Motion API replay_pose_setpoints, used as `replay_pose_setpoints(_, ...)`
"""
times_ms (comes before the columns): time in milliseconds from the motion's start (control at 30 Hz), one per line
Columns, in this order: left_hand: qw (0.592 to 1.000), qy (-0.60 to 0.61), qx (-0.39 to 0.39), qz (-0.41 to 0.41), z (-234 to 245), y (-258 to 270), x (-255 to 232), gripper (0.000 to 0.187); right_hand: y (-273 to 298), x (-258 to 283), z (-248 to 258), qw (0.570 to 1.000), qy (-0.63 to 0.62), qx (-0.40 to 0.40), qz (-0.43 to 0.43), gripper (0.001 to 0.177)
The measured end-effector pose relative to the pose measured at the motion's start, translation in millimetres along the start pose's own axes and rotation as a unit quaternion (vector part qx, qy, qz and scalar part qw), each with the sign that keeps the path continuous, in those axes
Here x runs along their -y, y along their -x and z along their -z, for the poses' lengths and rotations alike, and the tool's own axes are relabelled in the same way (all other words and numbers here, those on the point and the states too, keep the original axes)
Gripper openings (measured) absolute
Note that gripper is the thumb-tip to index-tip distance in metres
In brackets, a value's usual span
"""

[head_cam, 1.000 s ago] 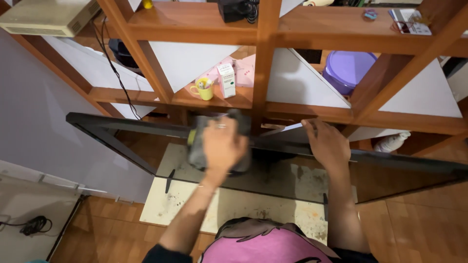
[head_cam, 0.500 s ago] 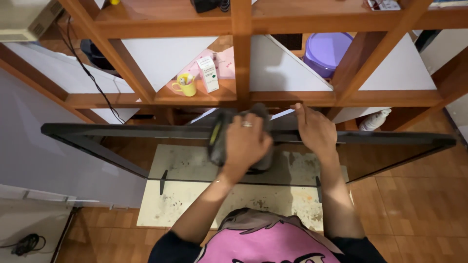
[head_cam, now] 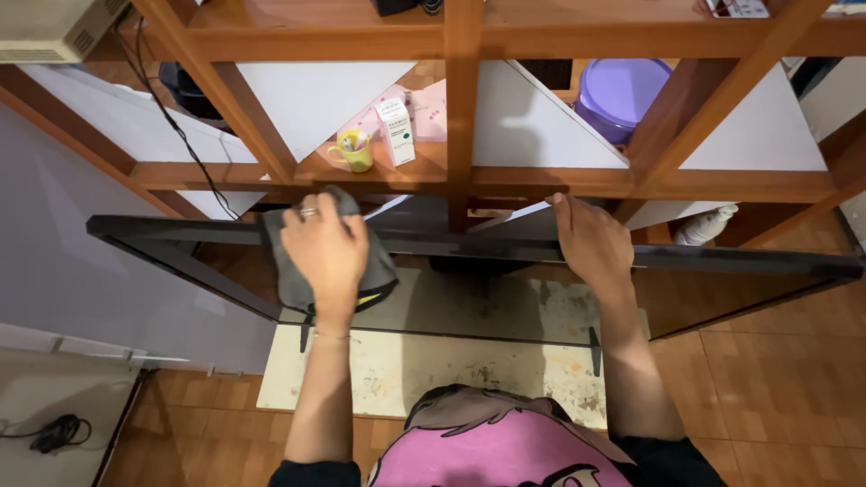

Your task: Cleaning a television screen and frame using a cloth.

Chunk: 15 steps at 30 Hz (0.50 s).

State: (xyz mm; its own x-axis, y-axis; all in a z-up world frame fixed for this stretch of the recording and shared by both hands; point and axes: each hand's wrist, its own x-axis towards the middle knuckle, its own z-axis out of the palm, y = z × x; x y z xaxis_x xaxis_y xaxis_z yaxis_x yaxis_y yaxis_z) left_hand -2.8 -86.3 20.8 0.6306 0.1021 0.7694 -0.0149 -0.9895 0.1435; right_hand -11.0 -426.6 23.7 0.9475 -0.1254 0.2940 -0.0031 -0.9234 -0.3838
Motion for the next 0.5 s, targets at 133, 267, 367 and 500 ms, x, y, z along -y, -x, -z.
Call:
replay_pose_setpoints(133, 0.997, 0.019, 0.071, -0.008, -4, 7, -43, 0.029, -2, -5, -7, 1.0, 0.02, -0.004, 0.005, 0.046)
replay_pose_setpoints(267, 0.987, 0.085, 0.117, -0.067, -6, 18, -106, 0.034, -2, -2, -7, 0.999, 0.03, -0.015, 0.012, 0.045)
replay_pose_setpoints(367, 0.975, 0.154, 0.127, -0.1, -12, 28, -151, 0.033, -4, -9, -11, 0.999, 0.037, -0.013, 0.011, 0.045)
replay_pose_setpoints(500, 0.962, 0.199, 0.108, -0.15, -19, 35, -182, 0.035, -7, -18, -15, 0.999, 0.054, 0.001, 0.0, 0.046)
